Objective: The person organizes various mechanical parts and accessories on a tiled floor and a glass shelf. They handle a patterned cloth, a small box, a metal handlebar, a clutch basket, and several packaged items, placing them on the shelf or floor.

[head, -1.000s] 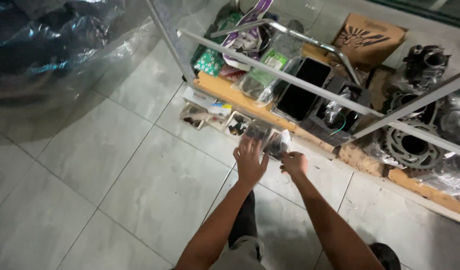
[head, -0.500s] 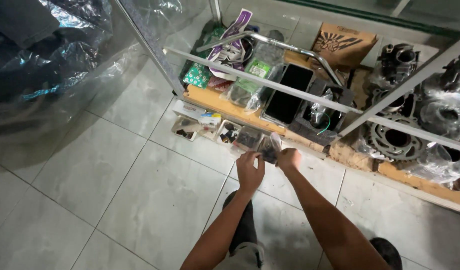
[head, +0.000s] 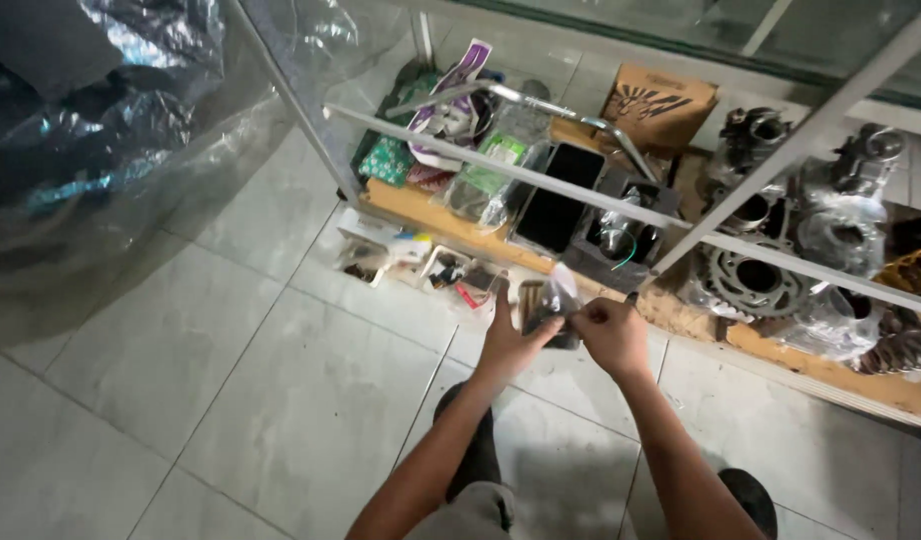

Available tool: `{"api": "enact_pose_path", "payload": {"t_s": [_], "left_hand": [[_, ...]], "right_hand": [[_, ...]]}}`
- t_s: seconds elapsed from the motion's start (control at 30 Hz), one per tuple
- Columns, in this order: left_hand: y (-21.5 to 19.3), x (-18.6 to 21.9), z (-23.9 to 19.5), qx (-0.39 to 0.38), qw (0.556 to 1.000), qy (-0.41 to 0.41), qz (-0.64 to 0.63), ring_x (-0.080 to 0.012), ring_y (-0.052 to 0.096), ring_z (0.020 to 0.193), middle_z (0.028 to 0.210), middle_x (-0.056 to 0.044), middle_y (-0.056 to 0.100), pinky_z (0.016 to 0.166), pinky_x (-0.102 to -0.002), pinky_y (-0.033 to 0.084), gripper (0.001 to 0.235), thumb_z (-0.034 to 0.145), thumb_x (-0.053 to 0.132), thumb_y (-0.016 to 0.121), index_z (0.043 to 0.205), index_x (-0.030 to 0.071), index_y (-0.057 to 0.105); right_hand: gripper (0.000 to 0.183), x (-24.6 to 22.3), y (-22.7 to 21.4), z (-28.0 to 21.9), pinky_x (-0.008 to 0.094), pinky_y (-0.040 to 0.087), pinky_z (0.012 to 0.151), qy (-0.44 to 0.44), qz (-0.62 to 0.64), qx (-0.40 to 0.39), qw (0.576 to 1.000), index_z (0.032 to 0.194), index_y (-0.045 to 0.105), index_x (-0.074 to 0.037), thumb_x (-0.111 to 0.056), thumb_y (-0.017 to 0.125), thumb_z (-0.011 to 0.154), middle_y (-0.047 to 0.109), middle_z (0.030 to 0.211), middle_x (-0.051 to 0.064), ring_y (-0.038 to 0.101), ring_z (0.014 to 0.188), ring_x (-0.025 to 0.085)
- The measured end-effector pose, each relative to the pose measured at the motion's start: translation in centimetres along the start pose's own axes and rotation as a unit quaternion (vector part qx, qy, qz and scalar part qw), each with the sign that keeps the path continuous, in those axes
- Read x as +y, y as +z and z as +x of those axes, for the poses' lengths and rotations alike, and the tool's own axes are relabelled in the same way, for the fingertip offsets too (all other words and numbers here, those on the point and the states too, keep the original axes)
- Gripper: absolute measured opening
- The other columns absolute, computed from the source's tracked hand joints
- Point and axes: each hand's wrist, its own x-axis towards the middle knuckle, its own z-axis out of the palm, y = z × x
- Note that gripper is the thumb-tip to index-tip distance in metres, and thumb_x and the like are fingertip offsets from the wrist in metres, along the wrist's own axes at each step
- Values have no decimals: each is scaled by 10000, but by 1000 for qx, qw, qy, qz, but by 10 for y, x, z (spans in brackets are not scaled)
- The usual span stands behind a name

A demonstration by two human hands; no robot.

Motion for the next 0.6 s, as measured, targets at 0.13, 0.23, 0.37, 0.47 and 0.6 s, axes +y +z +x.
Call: {"api": "enact_pose_path", "payload": {"t_s": [0.13, 0.23, 0.37, 0.47, 0.6], "left_hand": [[-5, 33, -16, -56, 997, 43, -10, -292, 687, 1104, 1154, -146, 719, 989, -444, 525, 799, 825, 464, 816, 1483, 170, 473], [-8, 105, -72, -113, 988, 72, -81, -241, 629, 1197, 1263, -205, 689, 1036, -436, 508, 756, 866, 378, 792, 1494, 103, 471], [-15, 199, -150, -328, 929, 168, -36, -279, 614, 1186, 1351, -202, 597, 1027, -407, 467, 734, 888, 252, 639, 1513, 23, 330], [-18, 244, -196, -397, 906, 146, 10, -322, 550, 1279, 1461, -256, 502, 1042, -430, 433, 803, 935, 236, 571, 1597, 26, 167], [-18, 251, -217, -372, 916, 123, 92, -394, 559, 1347, 1509, -304, 489, 1068, -505, 435, 831, 966, 404, 492, 1625, 35, 147]], "right_hand": [[193, -53, -82, -39, 482, 572, 832, -14, 104, -39, 994, 891, 768, -62, -214, 744, 775, 771, 791, 142, 754, 850, 296], [511, -102, -162, -84, 581, 600, 853, 1, 307, -158, 938, 1267, 636, 48, -260, 714, 866, 630, 1137, 260, 656, 987, 360], [779, -96, -218, -142, 389, 578, 647, -49, 282, -110, 952, 1526, 441, -57, -169, 670, 790, 668, 1323, 185, 677, 827, 271], [824, -91, -244, -170, 403, 614, 751, -89, 268, -64, 957, 1472, 525, -44, -228, 768, 707, 764, 1267, 157, 771, 898, 275], [882, -67, -249, -191, 397, 569, 946, -73, 337, -57, 937, 1432, 577, 25, -78, 825, 592, 788, 1284, 168, 763, 1071, 265]]}}
